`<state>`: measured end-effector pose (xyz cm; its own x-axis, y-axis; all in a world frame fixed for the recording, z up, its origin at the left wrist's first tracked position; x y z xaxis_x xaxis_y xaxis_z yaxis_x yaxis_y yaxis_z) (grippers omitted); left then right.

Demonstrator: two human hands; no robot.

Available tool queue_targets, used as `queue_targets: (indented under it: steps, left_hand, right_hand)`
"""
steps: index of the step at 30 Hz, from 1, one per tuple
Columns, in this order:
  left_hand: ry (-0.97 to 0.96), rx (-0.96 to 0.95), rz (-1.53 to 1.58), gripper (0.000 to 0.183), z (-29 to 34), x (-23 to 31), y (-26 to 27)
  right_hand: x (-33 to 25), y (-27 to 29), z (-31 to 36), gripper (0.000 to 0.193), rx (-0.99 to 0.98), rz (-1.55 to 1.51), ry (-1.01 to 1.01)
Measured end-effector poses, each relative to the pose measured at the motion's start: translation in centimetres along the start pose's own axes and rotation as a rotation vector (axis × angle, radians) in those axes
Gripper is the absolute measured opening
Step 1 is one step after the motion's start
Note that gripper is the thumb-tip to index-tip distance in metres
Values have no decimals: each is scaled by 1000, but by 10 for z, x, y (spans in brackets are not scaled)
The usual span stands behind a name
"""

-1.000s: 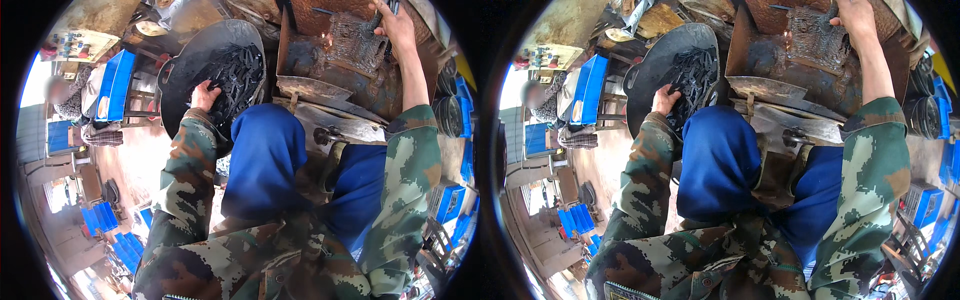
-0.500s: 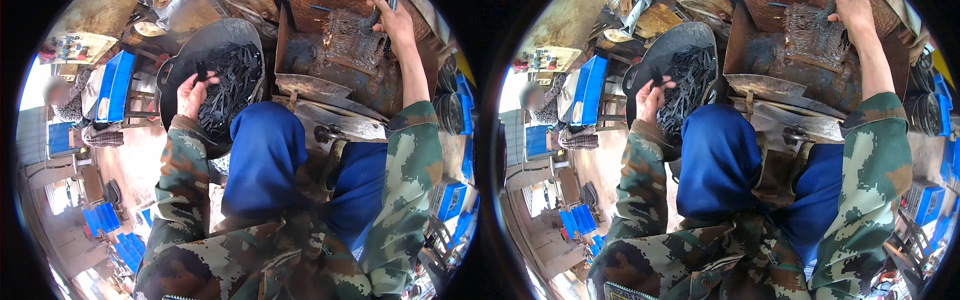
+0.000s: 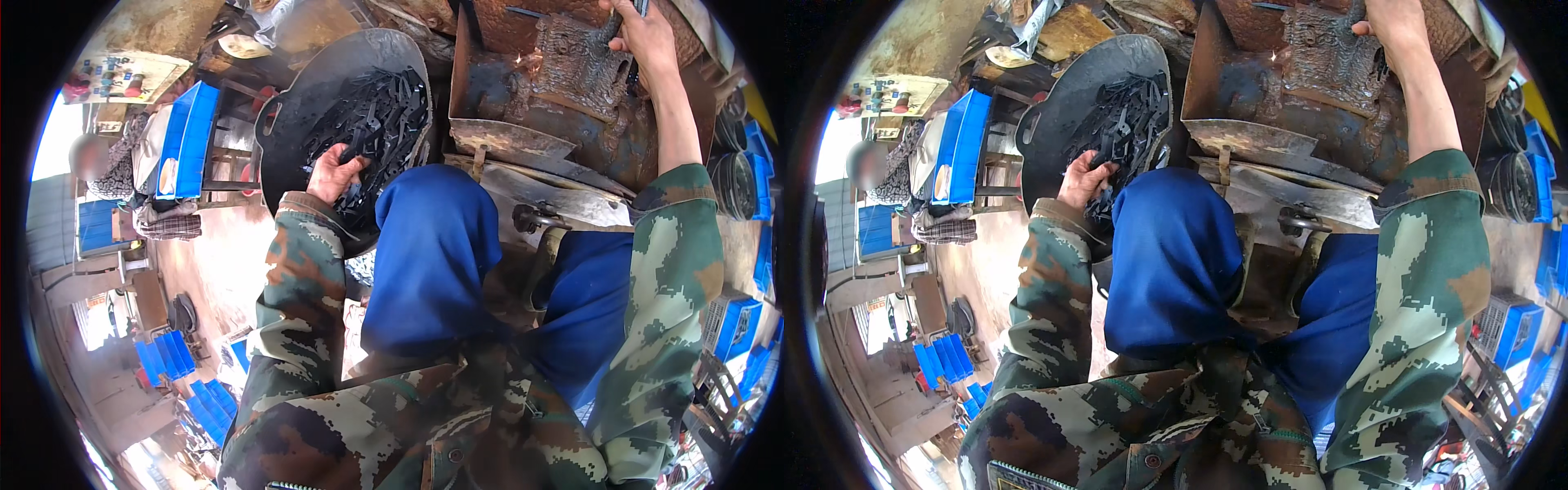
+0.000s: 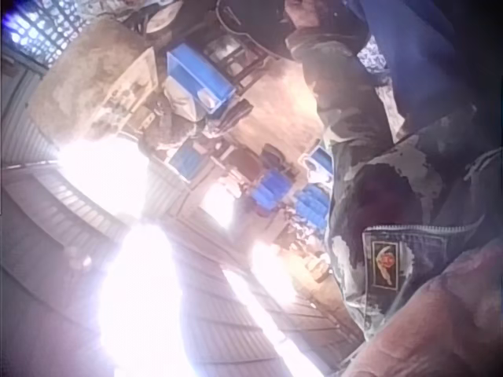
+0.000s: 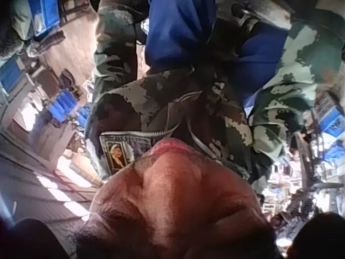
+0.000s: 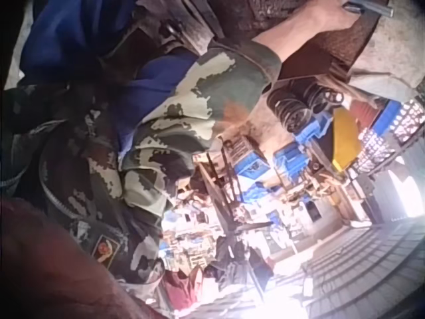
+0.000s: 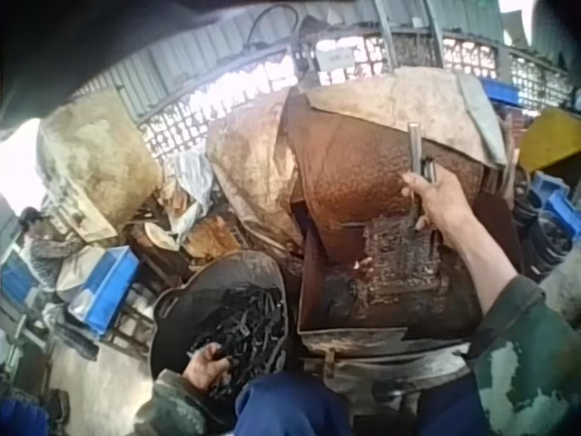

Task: Joining small metal rods into components using a spot welding machine.

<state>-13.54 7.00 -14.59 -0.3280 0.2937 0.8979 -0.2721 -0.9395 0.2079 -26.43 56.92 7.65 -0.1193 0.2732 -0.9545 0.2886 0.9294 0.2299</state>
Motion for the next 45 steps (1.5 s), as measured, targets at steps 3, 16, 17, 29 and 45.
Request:
queue_targets:
  steps: [3,16,17,29,45]
  left_hand:
    - [28,20,-51,23,3,6,-2]
    - [-142,41,145,26,19,89,-18]
    - [-147,9,210,27,19,95,-24]
    - [-186,-93,584,21,4,170,-71]
    - [-96,-212,796,11,18,156,-126]
  right_hand:
    - [2,1,-3,21,7,-3,-9]
    - [4,2,-4,22,-6,-20,62]
    - [6,1,-6,22,-17,-25,45]
    - [12,2,-12,22,-47,-50,46]
    - [8,1,-11,25,-58,-33,39]
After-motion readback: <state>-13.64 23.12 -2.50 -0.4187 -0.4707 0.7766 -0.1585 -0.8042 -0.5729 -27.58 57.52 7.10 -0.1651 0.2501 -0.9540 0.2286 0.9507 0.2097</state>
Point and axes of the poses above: each hand's wrist, its own z-axis away from the middle knuckle, its own y-axis out of the back of the hand, x = y × z, the point moved 9 cm from there along -z, towards the middle knuckle, and after that the axes turned 7 degrees about -x, right-handed, at the moved point
